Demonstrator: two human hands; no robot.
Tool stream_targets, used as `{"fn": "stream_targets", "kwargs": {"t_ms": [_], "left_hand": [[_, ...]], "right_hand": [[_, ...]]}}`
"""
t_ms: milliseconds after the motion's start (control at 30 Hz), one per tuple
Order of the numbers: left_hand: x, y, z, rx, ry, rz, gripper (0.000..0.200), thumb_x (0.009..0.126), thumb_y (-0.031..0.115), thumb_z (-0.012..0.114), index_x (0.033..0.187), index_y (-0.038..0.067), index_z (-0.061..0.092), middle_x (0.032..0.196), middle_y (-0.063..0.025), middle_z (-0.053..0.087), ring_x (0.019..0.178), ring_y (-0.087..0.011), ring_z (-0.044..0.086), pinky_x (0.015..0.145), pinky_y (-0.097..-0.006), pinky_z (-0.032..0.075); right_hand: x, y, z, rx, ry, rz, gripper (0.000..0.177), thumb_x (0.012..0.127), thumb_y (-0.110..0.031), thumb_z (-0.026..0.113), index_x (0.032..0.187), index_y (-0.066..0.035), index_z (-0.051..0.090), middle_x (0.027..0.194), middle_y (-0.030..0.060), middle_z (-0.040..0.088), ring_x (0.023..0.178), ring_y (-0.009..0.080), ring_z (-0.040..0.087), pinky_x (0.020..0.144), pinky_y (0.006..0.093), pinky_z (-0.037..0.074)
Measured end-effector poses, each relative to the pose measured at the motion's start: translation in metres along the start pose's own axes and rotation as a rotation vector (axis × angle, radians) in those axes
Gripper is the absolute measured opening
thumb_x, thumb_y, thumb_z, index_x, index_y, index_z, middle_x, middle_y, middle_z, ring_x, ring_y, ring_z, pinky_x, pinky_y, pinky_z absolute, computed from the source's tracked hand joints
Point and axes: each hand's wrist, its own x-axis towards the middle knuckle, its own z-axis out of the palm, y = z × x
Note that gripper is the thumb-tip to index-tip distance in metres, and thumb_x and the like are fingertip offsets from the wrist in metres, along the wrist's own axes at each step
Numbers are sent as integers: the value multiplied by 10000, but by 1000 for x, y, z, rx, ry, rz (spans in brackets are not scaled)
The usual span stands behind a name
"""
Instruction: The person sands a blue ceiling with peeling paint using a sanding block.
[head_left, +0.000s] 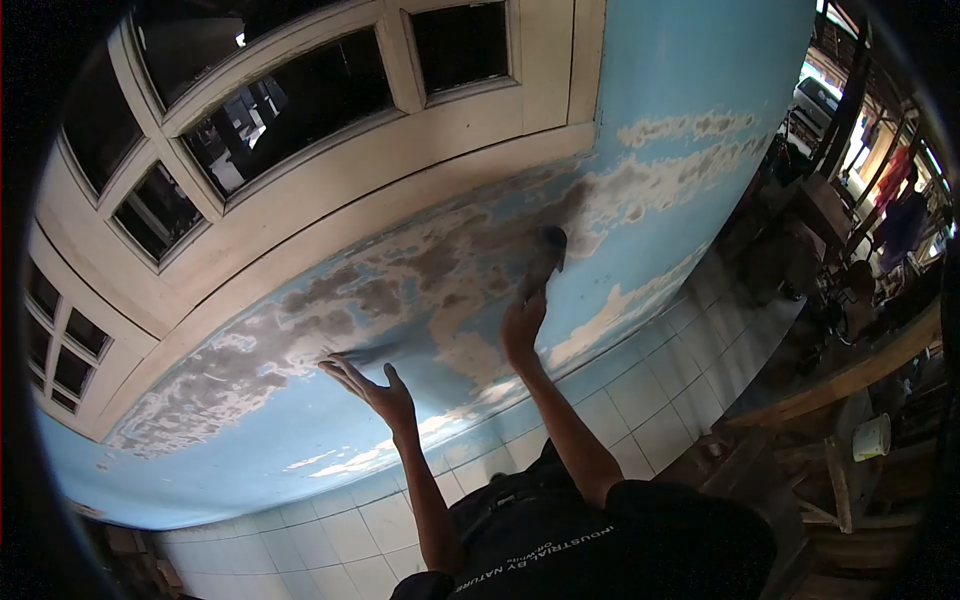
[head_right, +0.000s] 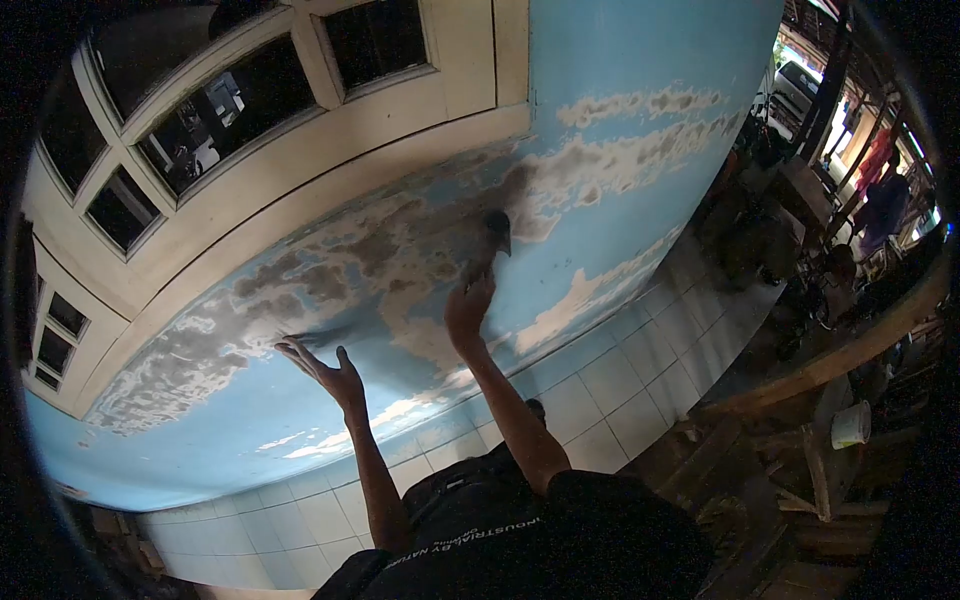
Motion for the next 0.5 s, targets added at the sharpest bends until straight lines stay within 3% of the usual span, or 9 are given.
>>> {"fn": "stream_targets", "kwargs": {"t_ms": [100,167,267,367,500], "left_hand": [[1,2,-4,-10,-19,-15,986,740,-106,671,1544,131,151,1597,-201,2,1474,-375,33,1178,-524,164],[0,0,-5,-17,-24,-11,990,737,-109,673,1543,133,152,1597,-202,5,1474,-374,35,1178,-524,164],[0,1,-4,-21,-19,-7,995,731,-116,674,1543,134,155,1596,-204,11,1474,-374,39,1176,-523,167],[1,5,-4,-21,-13,-7,996,729,-124,671,1543,134,157,1596,-207,14,1473,-377,42,1174,-522,172],[1,3,-5,-14,-17,0,996,734,-129,664,1544,140,153,1596,-207,13,1471,-384,45,1170,-527,183]], "right_hand": [[29,-10,-14,91,-33,33,469,1025,-204,404,1349,135,425,1359,324,461,1244,437,476,1036,457,396],[53,-15,-19,267,66,88,446,1017,-159,406,1353,135,420,1373,328,446,1266,433,461,1045,452,384],[40,-35,-18,302,68,189,436,1007,-128,401,1364,123,417,1377,318,450,1278,425,451,1065,447,364],[3,-20,1,141,64,27,416,1005,-121,398,1342,118,447,1342,313,486,1257,438,456,1062,450,364],[14,-28,-19,94,-81,113,396,995,-112,413,1304,125,480,1328,321,490,1237,465,449,1076,454,345]]}}
